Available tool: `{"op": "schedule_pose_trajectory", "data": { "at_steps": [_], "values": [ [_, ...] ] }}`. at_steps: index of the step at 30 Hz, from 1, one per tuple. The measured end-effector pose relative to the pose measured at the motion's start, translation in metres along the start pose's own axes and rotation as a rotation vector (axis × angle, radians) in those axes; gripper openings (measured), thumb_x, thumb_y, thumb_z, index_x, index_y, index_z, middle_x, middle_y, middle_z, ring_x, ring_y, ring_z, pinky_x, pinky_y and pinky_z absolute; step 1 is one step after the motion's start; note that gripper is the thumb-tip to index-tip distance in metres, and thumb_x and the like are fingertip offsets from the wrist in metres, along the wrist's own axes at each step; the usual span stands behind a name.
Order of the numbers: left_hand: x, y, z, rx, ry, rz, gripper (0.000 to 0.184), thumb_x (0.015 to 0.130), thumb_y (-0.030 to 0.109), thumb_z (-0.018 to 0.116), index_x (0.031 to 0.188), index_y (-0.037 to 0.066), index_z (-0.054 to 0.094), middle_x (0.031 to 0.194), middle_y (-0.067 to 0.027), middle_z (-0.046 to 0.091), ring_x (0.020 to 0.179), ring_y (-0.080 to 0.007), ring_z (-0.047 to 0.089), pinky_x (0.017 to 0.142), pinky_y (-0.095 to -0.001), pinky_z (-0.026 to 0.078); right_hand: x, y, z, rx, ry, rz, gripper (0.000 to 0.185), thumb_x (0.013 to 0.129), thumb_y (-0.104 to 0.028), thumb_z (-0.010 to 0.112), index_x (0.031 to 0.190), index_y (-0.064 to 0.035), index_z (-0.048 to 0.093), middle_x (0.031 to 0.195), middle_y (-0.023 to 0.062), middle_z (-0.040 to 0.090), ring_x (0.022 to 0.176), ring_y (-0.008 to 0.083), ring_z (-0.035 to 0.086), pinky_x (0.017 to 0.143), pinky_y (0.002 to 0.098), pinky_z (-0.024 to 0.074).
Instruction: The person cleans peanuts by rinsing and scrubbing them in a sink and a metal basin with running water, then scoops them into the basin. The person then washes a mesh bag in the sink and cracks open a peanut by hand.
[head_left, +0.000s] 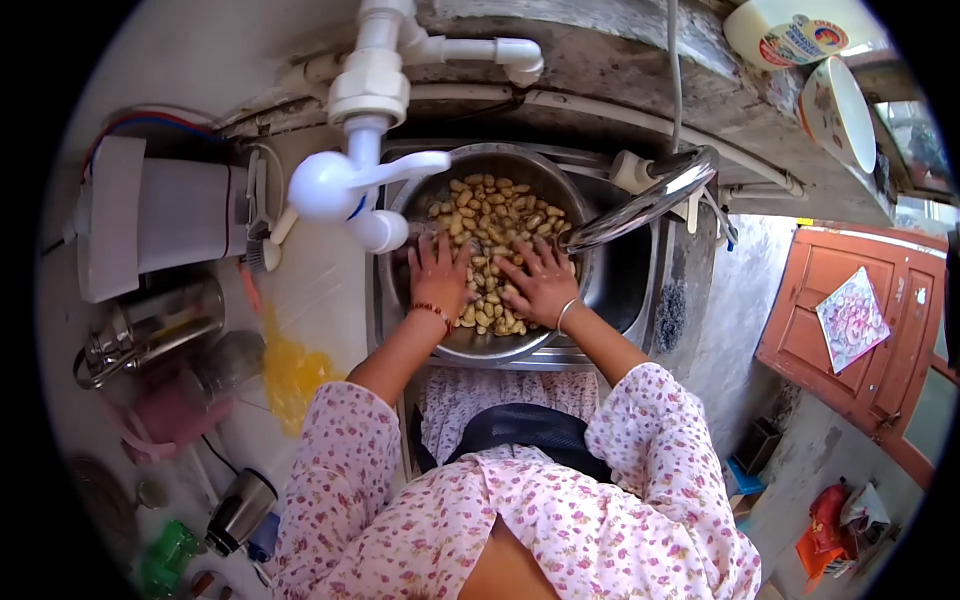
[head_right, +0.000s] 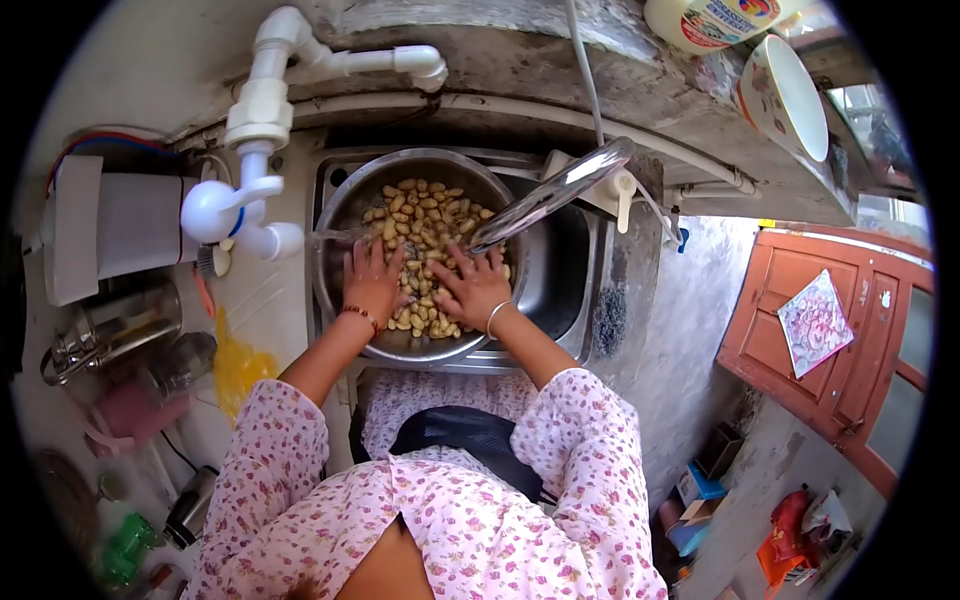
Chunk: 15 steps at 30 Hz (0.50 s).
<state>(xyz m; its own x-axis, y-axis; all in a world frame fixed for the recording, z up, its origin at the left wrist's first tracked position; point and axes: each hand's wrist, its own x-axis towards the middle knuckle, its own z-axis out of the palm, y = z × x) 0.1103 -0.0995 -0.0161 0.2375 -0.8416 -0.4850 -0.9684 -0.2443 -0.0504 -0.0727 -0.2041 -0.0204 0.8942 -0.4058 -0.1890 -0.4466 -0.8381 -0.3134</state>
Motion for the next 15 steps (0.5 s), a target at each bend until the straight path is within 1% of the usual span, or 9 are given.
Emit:
{"op": "schedule_pose_trajectory", "data": {
  "at_steps": [2,3,4,6,7,8,11,12,15],
  "values": [
    [-0.036,0.018,-0.049,-0.156,-0.199,0.093,0.081,0.072,0.058,0.060,0.139,0.021,0.033,0.150,-0.0125,0.014,0.137,-0.0394,0.010,0.103,-0.0643,0.014,0.012,0.005,0.008,0.159,0.055,0.193,0.051,0.089,-0.040,0.043,0.137,-0.0248,0.036,0.144,0.0147,0.026,0.126,0.0421,0.030,0.101,0.0514,0.0283],
    [-0.049,0.024,-0.060,-0.234,-0.299,0.137,0.082,0.072,0.057,0.061,0.140,0.021,0.033,0.150,-0.0119,0.015,0.137,-0.0395,0.010,0.103,-0.0644,0.013,0.023,0.003,0.015,0.253,0.106,0.247,0.050,0.090,-0.038,0.042,0.137,-0.0232,0.036,0.145,0.0151,0.025,0.128,0.0419,0.028,0.101,0.0511,0.0294],
    [-0.052,0.029,-0.048,-0.201,-0.292,0.178,0.080,0.072,0.055,0.063,0.138,0.022,0.035,0.147,-0.0140,0.020,0.136,-0.0405,0.011,0.103,-0.0631,0.016,0.034,0.000,0.023,0.348,0.164,0.297,0.050,0.090,-0.037,0.041,0.138,-0.0216,0.035,0.145,0.0155,0.024,0.130,0.0418,0.026,0.100,0.0508,0.0304],
    [-0.031,0.025,-0.033,-0.005,-0.269,0.183,0.081,0.070,0.057,0.063,0.138,0.022,0.036,0.146,-0.0141,0.022,0.136,-0.0392,0.012,0.101,-0.0639,0.019,0.031,-0.003,0.033,0.261,0.169,0.195,0.053,0.089,-0.037,0.043,0.137,-0.0177,0.035,0.144,0.0184,0.026,0.127,0.0420,0.029,0.103,0.0550,0.0208],
    [-0.023,0.021,-0.042,0.056,-0.234,0.177,0.082,0.068,0.057,0.065,0.137,0.021,0.038,0.144,-0.0140,0.026,0.134,-0.0377,0.018,0.099,-0.0624,0.024,0.026,-0.013,0.031,0.221,0.166,0.148,0.054,0.088,-0.037,0.044,0.137,-0.0158,0.035,0.143,0.0199,0.028,0.126,0.0422,0.031,0.105,0.0570,0.0161],
    [-0.014,0.017,-0.050,0.116,-0.201,0.169,0.083,0.065,0.058,0.066,0.135,0.021,0.039,0.142,-0.0138,0.030,0.132,-0.0362,0.023,0.097,-0.0610,0.030,0.009,-0.014,0.024,0.181,0.123,0.091,0.062,0.084,-0.043,0.050,0.138,-0.0153,0.035,0.144,0.0193,0.027,0.128,0.0413,0.028,0.105,0.0573,0.0161],
    [-0.001,0.016,-0.021,0.129,-0.064,0.014,0.083,0.062,0.054,0.071,0.132,0.020,0.043,0.136,-0.0110,0.038,0.124,-0.0320,0.035,0.088,-0.0535,0.040,-0.027,-0.019,-0.006,0.025,-0.134,-0.036,0.075,0.078,-0.053,0.055,0.139,-0.0160,0.033,0.145,0.0172,0.025,0.130,0.0393,0.027,0.106,0.0560,0.0157],
    [-0.003,0.015,-0.021,0.075,0.014,0.039,0.072,0.064,0.048,0.072,0.124,0.016,0.048,0.128,-0.0135,0.044,0.103,-0.0314,0.053,0.075,-0.0459,0.048,-0.022,-0.016,-0.001,-0.032,-0.103,-0.054,0.085,0.073,-0.058,0.059,0.141,-0.0172,0.029,0.142,0.0163,0.031,0.128,0.0378,0.031,0.105,0.0552,0.0192],
    [0.007,0.007,-0.003,-0.270,-0.092,-0.039,0.059,0.070,0.041,0.071,0.116,0.012,0.049,0.118,-0.0195,0.050,0.083,-0.0359,0.060,0.066,-0.0446,0.050,0.024,0.000,-0.001,0.175,-0.415,0.081,0.084,0.071,-0.051,0.065,0.140,-0.0195,0.030,0.142,0.0173,0.027,0.123,0.0410,0.036,0.099,0.0520,0.0325]
  ]
}}
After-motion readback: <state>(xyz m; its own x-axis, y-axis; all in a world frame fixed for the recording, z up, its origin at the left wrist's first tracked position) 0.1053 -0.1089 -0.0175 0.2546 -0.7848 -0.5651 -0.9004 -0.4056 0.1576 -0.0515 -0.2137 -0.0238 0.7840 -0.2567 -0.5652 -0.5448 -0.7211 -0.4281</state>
